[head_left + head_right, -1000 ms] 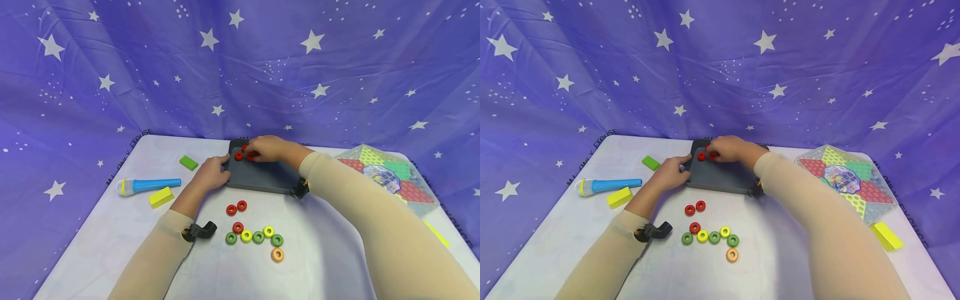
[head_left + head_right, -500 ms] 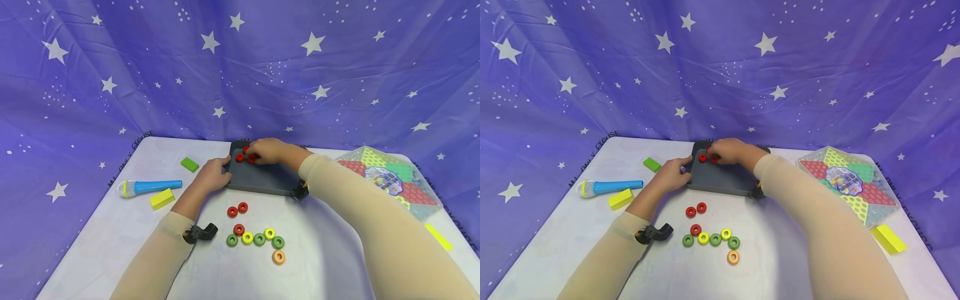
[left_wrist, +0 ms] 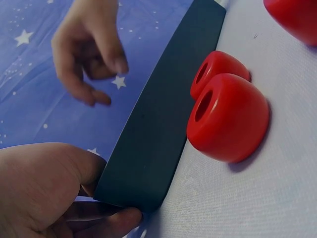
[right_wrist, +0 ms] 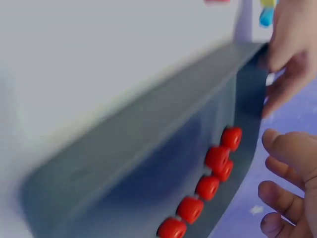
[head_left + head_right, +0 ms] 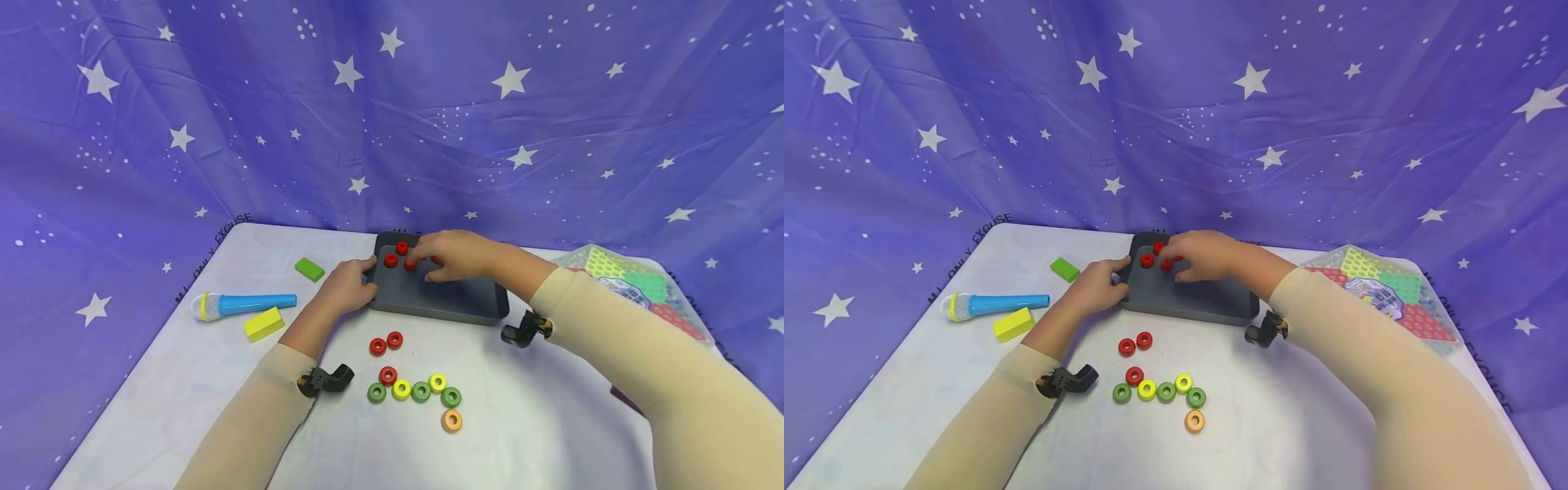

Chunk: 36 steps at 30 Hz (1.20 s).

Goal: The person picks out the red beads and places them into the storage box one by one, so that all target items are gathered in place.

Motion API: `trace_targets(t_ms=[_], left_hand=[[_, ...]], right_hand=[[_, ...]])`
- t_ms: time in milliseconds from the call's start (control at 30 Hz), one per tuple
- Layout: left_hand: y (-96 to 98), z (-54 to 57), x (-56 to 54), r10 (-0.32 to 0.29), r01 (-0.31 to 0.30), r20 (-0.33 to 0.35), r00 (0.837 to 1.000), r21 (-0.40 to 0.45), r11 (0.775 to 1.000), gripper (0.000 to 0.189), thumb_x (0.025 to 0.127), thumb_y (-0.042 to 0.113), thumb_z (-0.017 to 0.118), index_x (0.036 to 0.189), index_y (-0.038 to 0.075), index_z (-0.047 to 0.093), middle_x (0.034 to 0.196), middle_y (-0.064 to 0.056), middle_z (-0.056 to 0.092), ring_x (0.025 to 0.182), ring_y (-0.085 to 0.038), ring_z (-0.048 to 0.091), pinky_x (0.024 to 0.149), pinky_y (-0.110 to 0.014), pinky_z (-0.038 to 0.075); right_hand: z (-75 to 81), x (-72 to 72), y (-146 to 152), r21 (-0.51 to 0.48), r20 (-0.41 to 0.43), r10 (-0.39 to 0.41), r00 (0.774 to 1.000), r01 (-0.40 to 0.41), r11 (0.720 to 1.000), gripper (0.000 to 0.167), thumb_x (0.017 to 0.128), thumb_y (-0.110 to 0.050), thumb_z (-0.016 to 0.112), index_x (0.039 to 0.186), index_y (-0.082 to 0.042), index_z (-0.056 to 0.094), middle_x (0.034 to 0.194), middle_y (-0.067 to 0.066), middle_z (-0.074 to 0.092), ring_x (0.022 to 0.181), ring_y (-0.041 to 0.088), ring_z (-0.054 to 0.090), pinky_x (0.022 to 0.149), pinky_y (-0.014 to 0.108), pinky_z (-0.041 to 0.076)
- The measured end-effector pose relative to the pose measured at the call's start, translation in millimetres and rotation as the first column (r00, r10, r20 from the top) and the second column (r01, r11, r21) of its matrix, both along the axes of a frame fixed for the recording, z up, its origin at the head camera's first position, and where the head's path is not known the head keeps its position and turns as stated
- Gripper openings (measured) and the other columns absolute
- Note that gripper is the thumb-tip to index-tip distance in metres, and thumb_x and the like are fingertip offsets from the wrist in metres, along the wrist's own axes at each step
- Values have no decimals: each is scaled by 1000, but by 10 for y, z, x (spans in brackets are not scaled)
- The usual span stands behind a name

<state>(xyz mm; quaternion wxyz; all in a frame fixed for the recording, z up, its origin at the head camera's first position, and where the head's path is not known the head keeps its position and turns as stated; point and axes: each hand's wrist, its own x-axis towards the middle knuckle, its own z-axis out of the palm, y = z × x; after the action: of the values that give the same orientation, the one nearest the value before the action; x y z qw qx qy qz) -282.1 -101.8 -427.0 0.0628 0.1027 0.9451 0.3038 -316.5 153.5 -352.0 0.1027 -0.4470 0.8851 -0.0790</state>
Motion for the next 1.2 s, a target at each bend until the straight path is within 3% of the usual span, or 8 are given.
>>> trace_targets(t_ms=[67,133,300,467,633,833,1033,1200], left_hand=[[-5,-1,-2,4,-4,6,1000,2,1000,67,88,17,63,153,12,47,145,-13,58,77,-24,56,60,-35,44],[-9,-3,-4,3,-3,12,1000,3,1000,67,88,18,63,153,12,46,144,-13,59,78,-24,56,60,-34,43],[-19,-1,-11,2,-2,8,1000,-9,1000,67,88,18,63,153,12,47,141,-14,61,83,-24,57,63,-34,44],[-32,-3,-22,4,-4,-4,1000,-18,1000,67,87,18,63,152,13,48,140,-14,61,90,-25,60,68,-36,46],[-34,-13,-21,5,-5,-10,1000,-16,1000,67,86,18,61,152,13,48,139,-15,62,93,-24,60,71,-35,47],[-15,-8,-4,7,-7,-1,1000,-10,1000,67,86,17,61,152,15,48,137,-15,63,84,-25,58,66,-35,46],[0,16,10,8,-8,-9,1000,-17,1000,67,87,18,61,153,14,47,140,-14,61,93,-24,59,72,-35,46],[9,31,12,0,0,-6,1000,-10,1000,67,88,17,60,153,13,46,142,-14,60,90,-24,59,67,-35,45]], right_hand=[[-13,135,-1,-4,19,30,999,-29,1000,44,89,-25,78,132,-24,67,125,-4,66,78,11,61,77,32,53],[-45,278,-16,-1,46,56,997,-56,998,44,89,-27,78,132,-24,67,120,-6,67,75,11,59,73,30,51],[-187,593,-116,22,112,100,989,-103,994,45,88,-29,77,132,-22,68,115,-5,71,97,15,65,85,34,53],[-372,790,-257,78,55,85,995,-89,993,51,87,-34,78,136,-25,65,124,-6,69,110,12,64,95,40,53],[-531,867,-379,96,-23,91,996,-88,991,50,88,-35,76,136,-26,64,119,-7,68,100,11,64,88,38,55],[-609,911,-458,87,-79,125,989,-118,989,36,93,-34,70,128,-26,67,110,-9,65,86,8,61,75,33,55],[-579,950,-376,56,-71,134,988,-131,990,33,93,-31,71,125,-25,69,106,-10,65,82,6,58,74,28,53],[-458,987,-168,-16,-41,157,987,-157,987,30,93,-28,71,123,-24,71,104,-11,64,81,5,57,74,26,53]])
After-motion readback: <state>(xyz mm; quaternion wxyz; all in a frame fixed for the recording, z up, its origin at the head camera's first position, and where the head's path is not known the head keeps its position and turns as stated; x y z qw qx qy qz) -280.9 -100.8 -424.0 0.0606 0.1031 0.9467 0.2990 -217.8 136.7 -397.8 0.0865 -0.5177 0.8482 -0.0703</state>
